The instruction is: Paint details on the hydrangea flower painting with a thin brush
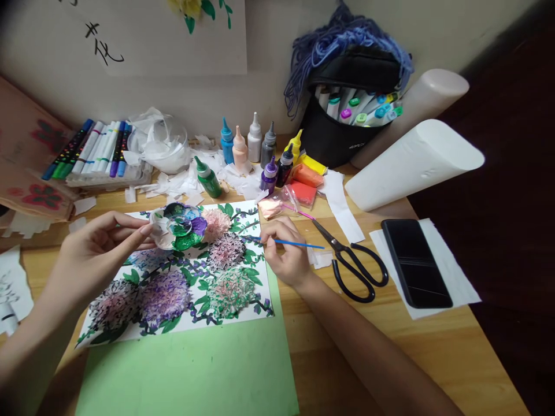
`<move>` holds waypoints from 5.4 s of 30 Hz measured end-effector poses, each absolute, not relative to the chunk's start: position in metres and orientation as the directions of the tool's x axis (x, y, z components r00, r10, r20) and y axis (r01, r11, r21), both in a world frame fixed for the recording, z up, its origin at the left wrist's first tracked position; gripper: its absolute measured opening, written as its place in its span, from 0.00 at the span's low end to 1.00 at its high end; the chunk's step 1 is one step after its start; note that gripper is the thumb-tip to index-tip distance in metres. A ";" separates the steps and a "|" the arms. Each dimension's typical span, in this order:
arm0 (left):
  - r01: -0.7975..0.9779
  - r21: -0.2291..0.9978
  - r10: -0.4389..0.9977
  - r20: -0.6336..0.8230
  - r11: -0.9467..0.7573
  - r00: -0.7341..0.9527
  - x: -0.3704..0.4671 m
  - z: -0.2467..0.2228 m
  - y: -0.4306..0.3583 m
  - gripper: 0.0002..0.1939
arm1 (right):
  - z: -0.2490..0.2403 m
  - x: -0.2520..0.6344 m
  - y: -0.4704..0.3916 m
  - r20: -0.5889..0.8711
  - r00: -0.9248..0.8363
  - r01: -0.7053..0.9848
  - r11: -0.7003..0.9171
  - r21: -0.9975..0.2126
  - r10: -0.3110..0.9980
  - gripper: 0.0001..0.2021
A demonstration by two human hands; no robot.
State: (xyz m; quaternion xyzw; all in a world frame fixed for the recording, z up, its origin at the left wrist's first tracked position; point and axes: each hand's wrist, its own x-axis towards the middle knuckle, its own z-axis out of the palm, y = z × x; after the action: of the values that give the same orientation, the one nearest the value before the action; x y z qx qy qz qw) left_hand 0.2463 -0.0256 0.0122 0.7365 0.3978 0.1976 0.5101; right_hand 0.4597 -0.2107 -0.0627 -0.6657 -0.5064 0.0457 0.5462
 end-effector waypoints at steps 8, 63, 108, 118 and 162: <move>0.380 0.906 0.794 -0.090 -0.185 0.601 0.248 0.013 -0.026 0.06 | -0.064 0.461 -0.211 0.455 0.495 0.627 0.058 -0.777 0.740 0.07; 0.319 0.930 0.788 -0.055 -0.183 0.614 0.247 0.015 -0.024 0.07 | -0.071 0.460 -0.214 0.409 0.665 0.538 -0.020 -0.843 0.625 0.09; 0.291 0.955 0.927 -0.160 0.059 0.340 0.138 0.032 -0.023 0.18 | -0.072 0.458 -0.210 0.559 0.702 0.556 0.151 -0.817 0.442 0.06; 0.191 0.949 0.956 -0.275 0.252 0.104 0.071 -0.021 0.020 0.07 | -0.026 0.432 -0.213 0.604 0.727 0.587 0.163 -0.793 0.327 0.04; 0.894 0.446 0.996 0.049 0.042 -0.071 -0.043 -0.028 0.046 0.10 | 0.032 0.189 0.053 0.119 -0.565 0.667 0.537 -0.516 0.816 0.09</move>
State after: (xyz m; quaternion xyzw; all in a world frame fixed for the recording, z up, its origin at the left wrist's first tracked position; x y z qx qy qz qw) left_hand -0.0430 0.0461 -0.0276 0.6672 0.7083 0.1842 0.1387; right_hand 0.1885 0.0532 0.0321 -0.4318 -0.8590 0.2118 0.1758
